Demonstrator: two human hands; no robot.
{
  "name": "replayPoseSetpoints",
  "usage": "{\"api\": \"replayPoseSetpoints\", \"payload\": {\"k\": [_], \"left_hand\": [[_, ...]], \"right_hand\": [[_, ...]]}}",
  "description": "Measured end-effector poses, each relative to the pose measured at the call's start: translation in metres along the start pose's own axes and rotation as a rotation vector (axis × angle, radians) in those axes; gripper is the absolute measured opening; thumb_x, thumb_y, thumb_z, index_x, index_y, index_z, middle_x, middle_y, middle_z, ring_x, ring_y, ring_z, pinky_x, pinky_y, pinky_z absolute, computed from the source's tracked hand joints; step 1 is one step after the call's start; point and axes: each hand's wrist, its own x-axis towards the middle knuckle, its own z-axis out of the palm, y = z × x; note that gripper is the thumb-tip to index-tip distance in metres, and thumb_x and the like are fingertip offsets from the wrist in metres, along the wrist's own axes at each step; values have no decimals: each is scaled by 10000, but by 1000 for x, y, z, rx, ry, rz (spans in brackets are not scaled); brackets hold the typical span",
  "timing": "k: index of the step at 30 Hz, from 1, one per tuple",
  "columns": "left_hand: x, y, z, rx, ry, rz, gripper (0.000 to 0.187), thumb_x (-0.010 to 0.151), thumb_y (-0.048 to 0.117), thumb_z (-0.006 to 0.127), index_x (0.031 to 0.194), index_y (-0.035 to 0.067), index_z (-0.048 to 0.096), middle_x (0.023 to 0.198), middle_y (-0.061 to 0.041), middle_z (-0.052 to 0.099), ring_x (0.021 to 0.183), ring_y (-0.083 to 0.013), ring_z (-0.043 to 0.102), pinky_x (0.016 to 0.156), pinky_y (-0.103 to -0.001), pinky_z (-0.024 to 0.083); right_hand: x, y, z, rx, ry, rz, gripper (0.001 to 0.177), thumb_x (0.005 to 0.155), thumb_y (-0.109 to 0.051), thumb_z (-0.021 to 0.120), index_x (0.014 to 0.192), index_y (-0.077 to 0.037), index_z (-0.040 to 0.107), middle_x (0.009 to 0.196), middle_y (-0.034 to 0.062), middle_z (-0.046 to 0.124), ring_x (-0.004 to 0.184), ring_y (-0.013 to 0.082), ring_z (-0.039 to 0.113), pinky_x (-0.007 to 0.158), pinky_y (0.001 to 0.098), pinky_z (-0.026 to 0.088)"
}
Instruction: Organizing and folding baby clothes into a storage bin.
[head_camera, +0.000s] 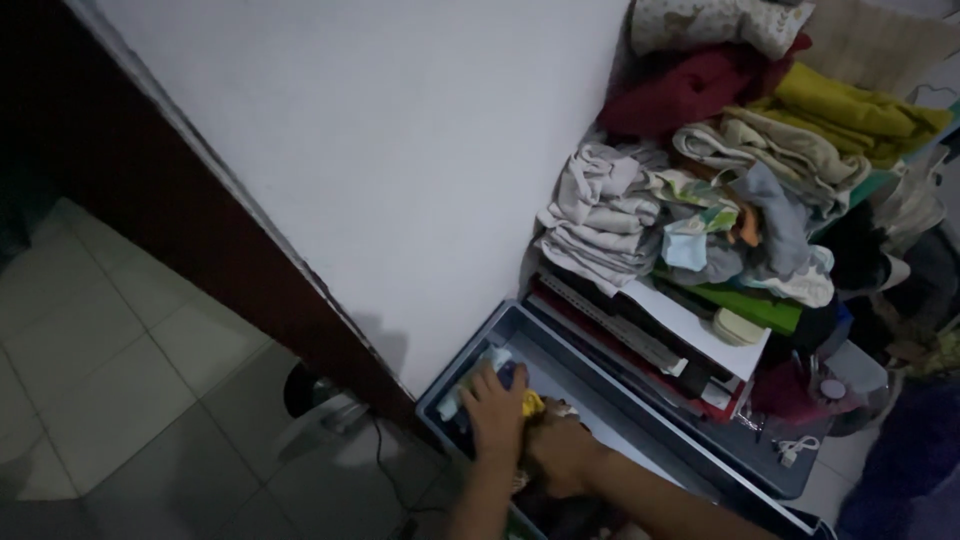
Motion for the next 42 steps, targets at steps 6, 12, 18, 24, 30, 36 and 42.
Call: {"api": "replayPoseSetpoints", "payload": {"k": [6,12,18,24,30,36,42], "left_hand": [[3,-22,-81,-128,-259,21,865,740,146,830,1482,316,420,1473,-242,411,1304,-401,420,1096,-489,326],[-3,-40,-93,-293,-448,82,1116,635,195,917,1538,326,274,1507,-245,312,1405,-447,307,1169,-565,251],[-1,-58,-50,-400,-406,163,1088,663,285,892,1560,387,284,1565,-219,270,1425,-444,277,1155,-581,258],[-6,-55,-69,-388,-375,155,1050,683,476,897,1550,379,314,1552,-201,302,1424,-417,299,1123,-633,273],[-7,-51,-53,-369,-277,163,1043,690,522,902,1540,317,333,1553,-225,273,1390,-425,292,1100,-652,235],[6,-27,-43,-243,-179,272,978,626,485,907,1430,142,467,1523,-208,358,1395,-381,344,1130,-615,245],[43,-12,-24,-44,-257,624,398,767,339,786,1134,192,738,1243,-72,666,1294,-276,530,1154,-601,262]], "right_hand": [[52,22,73,174,-148,48,362,913,-288,545,1120,-92,768,1090,218,730,1033,410,685,920,496,534],[65,-3,34,99,-413,231,502,928,-503,576,1215,-115,713,1248,177,693,1183,361,637,1035,516,457],[33,-1,-8,204,-304,150,532,959,-533,481,1216,-127,708,1200,175,710,1133,368,656,1030,520,449],[-1,87,90,769,699,483,445,901,-309,468,1190,-41,674,1135,212,720,1035,370,692,911,454,534],[47,81,169,850,405,586,610,1073,-472,274,1275,-44,658,1149,261,690,1100,414,651,1000,464,481],[23,58,83,1090,216,523,628,1036,-505,257,1047,-25,661,971,239,738,960,412,691,965,498,509],[-9,-23,41,319,854,714,442,862,-302,638,1172,13,645,1110,234,637,1070,430,577,977,648,351]]}}
